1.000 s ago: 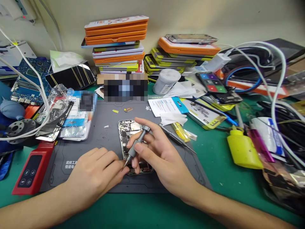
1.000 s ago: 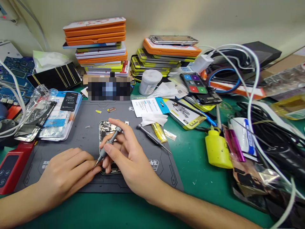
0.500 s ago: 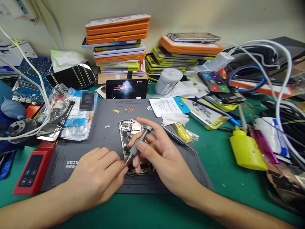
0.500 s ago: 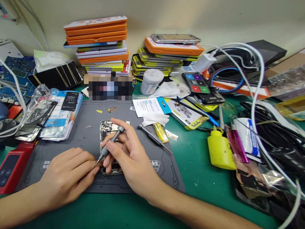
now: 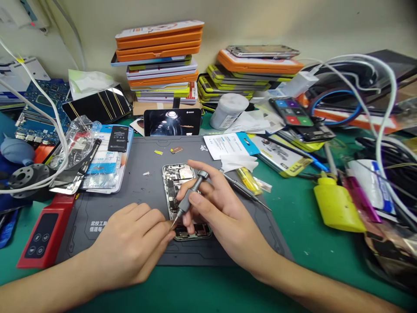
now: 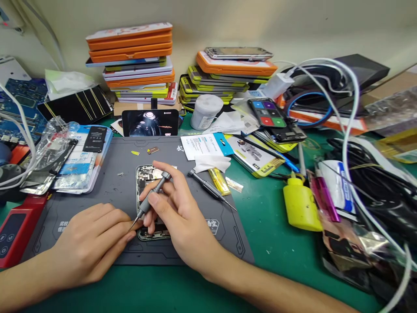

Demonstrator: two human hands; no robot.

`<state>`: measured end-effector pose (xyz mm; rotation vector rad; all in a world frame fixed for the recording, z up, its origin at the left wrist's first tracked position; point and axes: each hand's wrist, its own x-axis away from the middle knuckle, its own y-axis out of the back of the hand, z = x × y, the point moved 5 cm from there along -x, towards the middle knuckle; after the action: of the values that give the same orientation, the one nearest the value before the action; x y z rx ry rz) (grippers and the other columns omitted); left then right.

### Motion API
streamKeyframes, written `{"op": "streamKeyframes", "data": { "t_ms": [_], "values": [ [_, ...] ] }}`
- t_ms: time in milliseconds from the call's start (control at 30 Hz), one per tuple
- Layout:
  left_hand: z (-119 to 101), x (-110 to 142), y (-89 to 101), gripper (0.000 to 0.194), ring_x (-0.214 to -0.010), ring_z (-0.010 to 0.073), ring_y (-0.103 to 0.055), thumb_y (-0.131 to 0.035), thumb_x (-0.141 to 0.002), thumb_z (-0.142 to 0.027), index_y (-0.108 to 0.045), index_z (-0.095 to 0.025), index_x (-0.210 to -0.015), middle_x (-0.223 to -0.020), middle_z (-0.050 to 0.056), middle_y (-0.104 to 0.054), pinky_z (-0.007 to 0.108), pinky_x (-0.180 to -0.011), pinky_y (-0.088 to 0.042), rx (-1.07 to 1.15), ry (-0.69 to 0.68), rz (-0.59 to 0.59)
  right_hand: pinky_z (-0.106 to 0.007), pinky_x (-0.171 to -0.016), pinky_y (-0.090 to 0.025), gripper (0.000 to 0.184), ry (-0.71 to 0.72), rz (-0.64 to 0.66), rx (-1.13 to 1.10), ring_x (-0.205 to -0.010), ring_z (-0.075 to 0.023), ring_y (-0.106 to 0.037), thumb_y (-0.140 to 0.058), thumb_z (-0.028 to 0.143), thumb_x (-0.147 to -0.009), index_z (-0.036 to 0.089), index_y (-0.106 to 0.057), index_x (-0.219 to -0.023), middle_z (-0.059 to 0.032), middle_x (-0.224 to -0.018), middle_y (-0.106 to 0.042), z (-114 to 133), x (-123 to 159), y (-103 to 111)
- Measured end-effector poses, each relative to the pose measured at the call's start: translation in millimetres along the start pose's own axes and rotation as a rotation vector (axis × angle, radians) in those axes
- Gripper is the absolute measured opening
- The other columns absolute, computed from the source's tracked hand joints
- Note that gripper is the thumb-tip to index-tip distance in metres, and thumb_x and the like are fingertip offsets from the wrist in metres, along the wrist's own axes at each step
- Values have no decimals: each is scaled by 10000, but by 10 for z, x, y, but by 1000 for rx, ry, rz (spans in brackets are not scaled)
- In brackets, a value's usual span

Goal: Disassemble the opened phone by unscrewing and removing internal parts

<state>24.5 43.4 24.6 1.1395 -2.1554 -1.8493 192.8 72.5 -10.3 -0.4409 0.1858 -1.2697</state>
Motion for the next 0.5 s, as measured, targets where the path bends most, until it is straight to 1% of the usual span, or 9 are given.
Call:
{"op": "streamKeyframes", "data": {
  "t_ms": [167,333,500],
  "values": [
    [-3,-6,13,227,-704,196,-595,-537,-1074,-120,-707,-135,-925,-815,61,-703,342,-628,-464,-10,-1,-3,-221,-609,-615,457,-4,8,0,-666,-84,-667,-668,382,-1076,368,-452,-1478,13,-1059,-662,4,4,4],
    [3,-1,17,213,-708,192,-603,-531,-1076,-118,-705,-138,-954,-824,57,-707,333,-635,-465,-7,1,-4,-242,-592,-603,482,-15,5,7,-657,-94,-658,-689,413,-1058,354,-451,-1473,5,-1052,-654,11,-8,-2],
    [-1,-5,22,220,-698,189,-598,-526,-1077,-120,-696,-149,-939,-817,52,-704,333,-639,-464,-14,0,-7,-252,-592,-599,475,-13,7,11,-666,-101,-658,-677,404,-1065,363,-451,-1481,4,-1055,-653,19,3,-6]
  ]
}}
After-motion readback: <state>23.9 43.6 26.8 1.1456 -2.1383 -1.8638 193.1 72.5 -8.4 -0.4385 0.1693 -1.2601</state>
